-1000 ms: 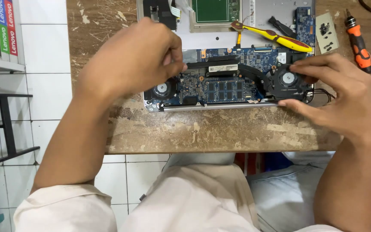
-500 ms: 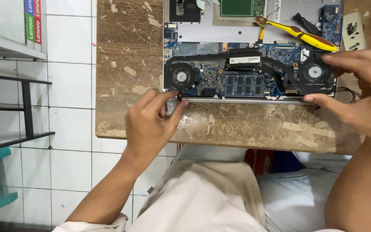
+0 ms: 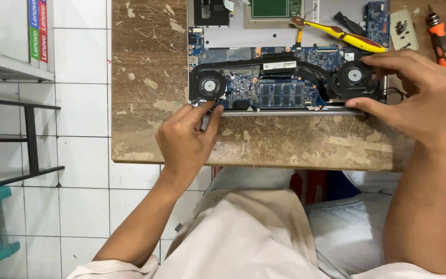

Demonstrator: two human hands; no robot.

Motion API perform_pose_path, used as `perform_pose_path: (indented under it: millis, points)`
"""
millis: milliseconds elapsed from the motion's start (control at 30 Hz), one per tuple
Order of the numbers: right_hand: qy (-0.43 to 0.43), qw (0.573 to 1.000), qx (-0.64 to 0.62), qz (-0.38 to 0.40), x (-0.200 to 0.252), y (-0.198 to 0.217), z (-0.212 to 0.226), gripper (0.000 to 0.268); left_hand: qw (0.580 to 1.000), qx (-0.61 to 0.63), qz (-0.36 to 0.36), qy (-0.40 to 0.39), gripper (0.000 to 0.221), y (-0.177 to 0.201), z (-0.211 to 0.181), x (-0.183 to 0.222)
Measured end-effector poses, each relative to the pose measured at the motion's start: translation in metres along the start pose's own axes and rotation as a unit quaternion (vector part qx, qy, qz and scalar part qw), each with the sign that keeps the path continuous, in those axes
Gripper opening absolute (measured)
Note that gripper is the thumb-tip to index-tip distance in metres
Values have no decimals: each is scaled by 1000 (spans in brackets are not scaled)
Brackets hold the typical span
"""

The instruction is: The person installs a black heatsink onto the laptop motherboard and secures it by tightening multiple screws with an orange-handled screwdriver. The work is performed on a disassembled laptop placed on a wooden workbench.

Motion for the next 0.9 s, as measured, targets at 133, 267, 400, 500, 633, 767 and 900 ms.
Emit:
perform_pose_path:
  millis: [133, 267, 400, 500, 633, 767, 900]
  points:
    - [4, 1000, 24, 1, 3, -2, -10, 68, 1000, 4, 0, 22, 10, 0, 3, 1]
    - [4, 1000, 15, -5, 4, -5, -11, 66, 1000, 6, -7, 7, 8, -2, 2, 2]
    - [11, 1000, 9, -6, 2, -6, -11, 66, 1000, 3, -11, 21, 14, -3, 3, 2]
    - [17, 1000, 3, -7, 2, -6, -9, 66, 999, 23, -9, 45, 17, -3, 5, 1]
    - [12, 1000, 4, -5, 1, -5, -6, 65, 995, 79, 18, 61, 14, -1, 4, -3]
    - [8, 1000, 9, -2, 1, -5, -4, 65, 995, 76, 55, 36, 11, -5, 12, 2]
    - [17, 1000, 11, -4, 1, -5, -5, 66, 990, 95, 102, -2, 10, -5, 19, 3]
Point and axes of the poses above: each hand's wrist, its own x-axis away from the middle knuckle, its own y-axis out of the back of the hand, z = x × y, the point moved 5 cm from there along -x, towards the middle knuckle, and after that the axes turned 7 degrees about x, right-handed, at the moved point
